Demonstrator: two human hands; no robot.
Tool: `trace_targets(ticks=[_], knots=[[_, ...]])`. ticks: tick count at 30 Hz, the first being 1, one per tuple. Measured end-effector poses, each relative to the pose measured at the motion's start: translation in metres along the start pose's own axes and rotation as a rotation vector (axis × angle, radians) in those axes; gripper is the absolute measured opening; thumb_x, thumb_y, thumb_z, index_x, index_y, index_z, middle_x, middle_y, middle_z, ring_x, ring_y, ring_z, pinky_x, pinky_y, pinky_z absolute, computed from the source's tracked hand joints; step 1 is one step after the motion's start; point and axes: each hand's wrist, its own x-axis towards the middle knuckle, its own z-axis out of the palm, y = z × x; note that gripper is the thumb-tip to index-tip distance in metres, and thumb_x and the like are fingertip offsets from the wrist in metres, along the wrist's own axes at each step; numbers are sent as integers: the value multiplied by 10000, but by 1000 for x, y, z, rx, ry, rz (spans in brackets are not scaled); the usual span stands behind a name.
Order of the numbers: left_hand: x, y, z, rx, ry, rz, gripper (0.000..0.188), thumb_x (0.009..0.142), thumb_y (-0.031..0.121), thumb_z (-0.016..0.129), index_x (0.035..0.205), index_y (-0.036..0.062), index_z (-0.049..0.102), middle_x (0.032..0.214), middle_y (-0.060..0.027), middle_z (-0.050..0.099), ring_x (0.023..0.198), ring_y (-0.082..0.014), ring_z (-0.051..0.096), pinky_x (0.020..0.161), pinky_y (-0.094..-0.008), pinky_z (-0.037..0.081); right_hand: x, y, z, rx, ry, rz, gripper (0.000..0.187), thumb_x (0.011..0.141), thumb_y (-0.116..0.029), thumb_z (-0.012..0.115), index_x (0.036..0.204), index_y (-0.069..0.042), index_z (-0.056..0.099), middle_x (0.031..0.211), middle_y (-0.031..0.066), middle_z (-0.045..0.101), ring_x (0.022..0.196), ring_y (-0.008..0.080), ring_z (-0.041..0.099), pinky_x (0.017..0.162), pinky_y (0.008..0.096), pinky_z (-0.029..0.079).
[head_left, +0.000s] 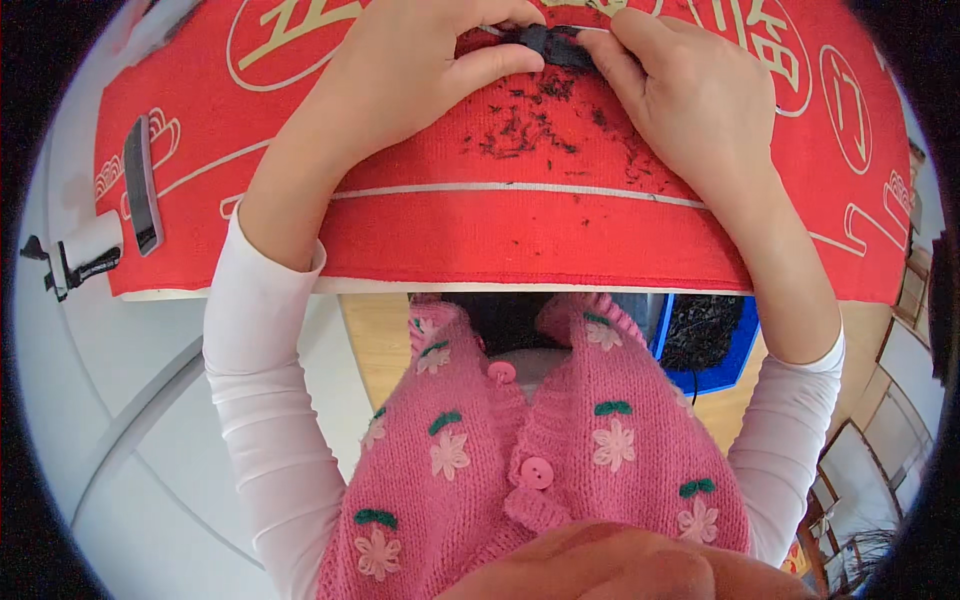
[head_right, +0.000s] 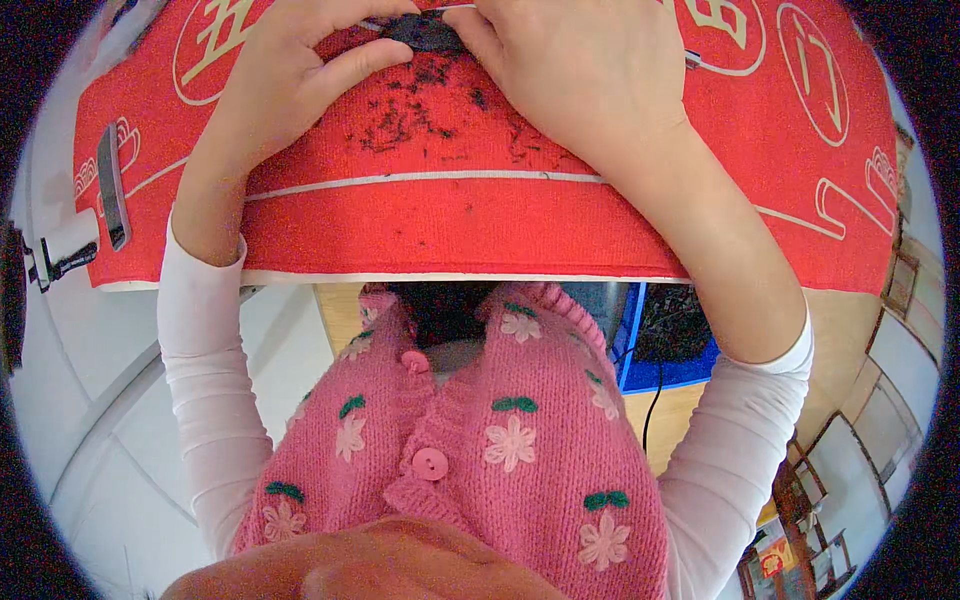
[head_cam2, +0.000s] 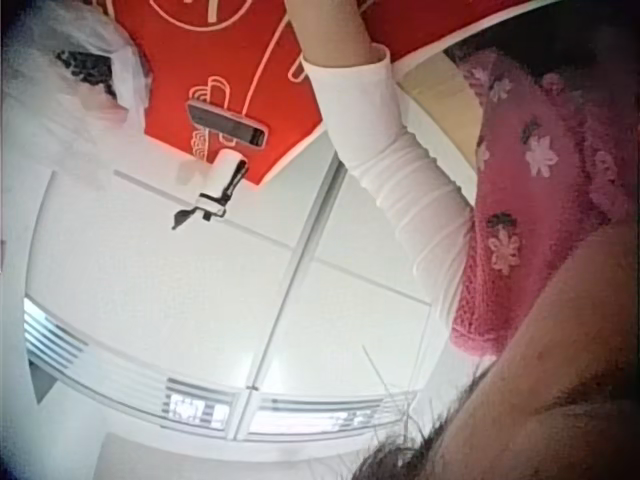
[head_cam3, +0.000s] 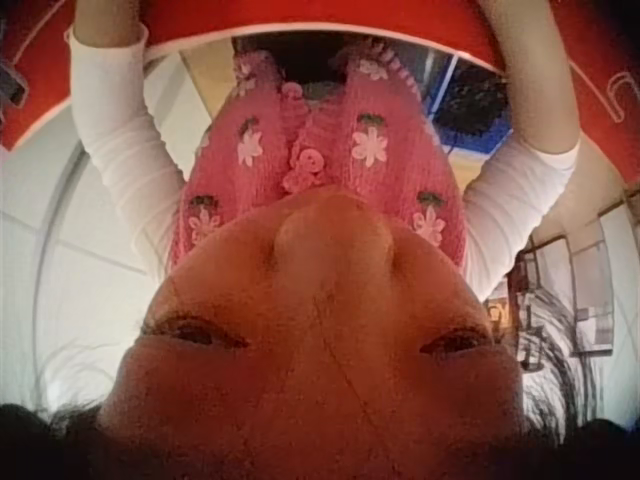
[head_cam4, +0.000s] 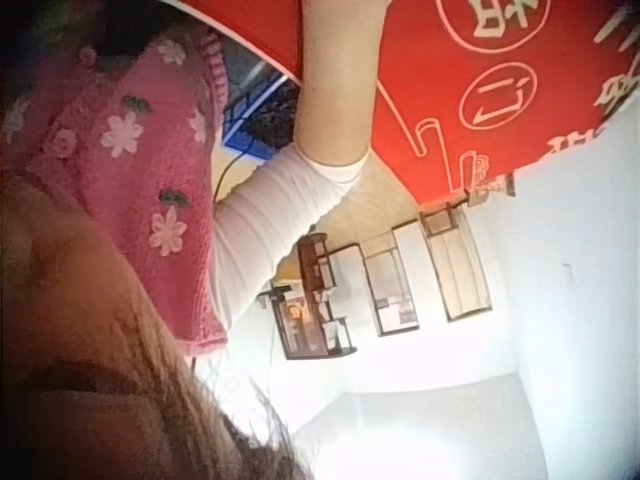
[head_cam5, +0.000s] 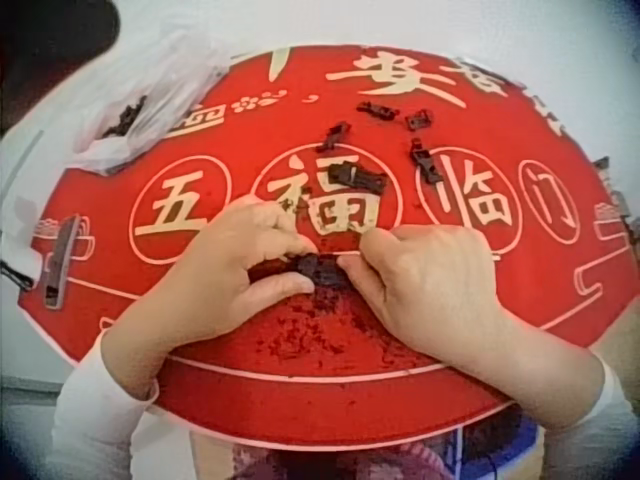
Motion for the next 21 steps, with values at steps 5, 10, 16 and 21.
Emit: trace_targets(ticks=[5, 10, 16, 21], knots=[[0, 6, 0, -18, 18, -48, 177, 748, 129, 615, 869, -1, 612, 838, -92, 534, 798, -212, 455, 771, -279, 371, -1, 0, 3, -8, -164, 60, 277, 801, -233, 545, 591, -58, 505, 485, 48, 502, 371, 196, 451, 356, 265, 348], [-1, 12, 1, -38, 25, -93, 186, 740, 127, 624, 872, -3, 610, 831, -89, 530, 794, -211, 453, 772, -279, 370, 5, -2, -1, 100, -214, 81, 291, 808, -249, 536, 592, -56, 510, 486, 47, 506, 372, 194, 453, 359, 264, 352], [0, 20, -2, -6, -44, -245, 183, 736, 116, 627, 873, -5, 610, 821, -84, 525, 784, -206, 453, 766, -278, 372, 1, -2, 2, -58, -186, 76, 305, 820, -261, 517, 599, -51, 519, 490, 50, 510, 374, 193, 457, 364, 266, 358], [0, 20, -2, 21, -77, -313, 181, 734, 108, 629, 873, -7, 610, 815, -80, 522, 779, -203, 453, 762, -276, 374, 2, -4, -3, -21, -200, 92, 311, 829, -264, 503, 607, -47, 525, 493, 53, 513, 376, 193, 460, 366, 267, 361]])
